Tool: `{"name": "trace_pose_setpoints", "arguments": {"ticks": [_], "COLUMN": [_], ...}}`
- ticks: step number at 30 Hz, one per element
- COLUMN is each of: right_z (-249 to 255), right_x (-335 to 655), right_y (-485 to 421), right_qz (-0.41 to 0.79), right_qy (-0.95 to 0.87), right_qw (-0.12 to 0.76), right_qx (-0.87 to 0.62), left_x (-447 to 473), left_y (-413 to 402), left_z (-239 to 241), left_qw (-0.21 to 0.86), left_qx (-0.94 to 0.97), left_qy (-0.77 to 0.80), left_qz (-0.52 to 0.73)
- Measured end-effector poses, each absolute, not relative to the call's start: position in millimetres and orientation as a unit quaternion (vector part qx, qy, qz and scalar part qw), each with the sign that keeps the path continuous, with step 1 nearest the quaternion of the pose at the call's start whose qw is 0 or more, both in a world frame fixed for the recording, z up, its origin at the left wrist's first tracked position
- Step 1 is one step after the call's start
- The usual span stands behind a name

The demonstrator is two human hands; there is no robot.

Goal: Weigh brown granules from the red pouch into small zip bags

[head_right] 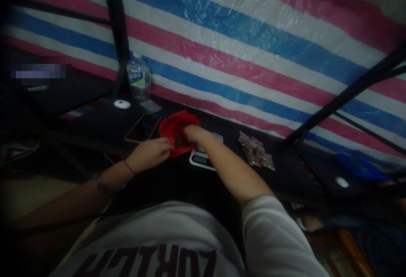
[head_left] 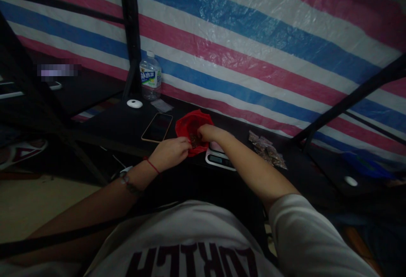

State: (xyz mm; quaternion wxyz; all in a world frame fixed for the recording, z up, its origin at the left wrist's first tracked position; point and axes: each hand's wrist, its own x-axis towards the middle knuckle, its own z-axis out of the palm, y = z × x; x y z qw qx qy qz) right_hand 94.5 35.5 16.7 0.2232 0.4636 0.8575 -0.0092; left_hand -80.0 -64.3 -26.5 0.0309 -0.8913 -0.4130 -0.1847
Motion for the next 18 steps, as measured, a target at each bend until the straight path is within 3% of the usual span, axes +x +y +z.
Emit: {"name": "trace_pose_setpoints", "arguments": {"ticks": [13, 18], "right_z": [12.3, 23.6], "right_x": [90.0, 97.3], "right_y": [36.8, 36.6], "right_qz": [0.031, 0.001], "right_qy": [0.868, 0.876], "right_qw": [0.23, 0.168], "right_qx": [0.438, 0.452], "left_x": [-79.5, -79.0], "left_y": [-64.1, -64.2], "left_z": [-28.1, -29.0], "left_qw": [0.042, 0.041], "left_qx": [-0.89, -0.888], "left_qy": [-0.408, -0.407], "left_qz": [-0.2, -0.21]}}
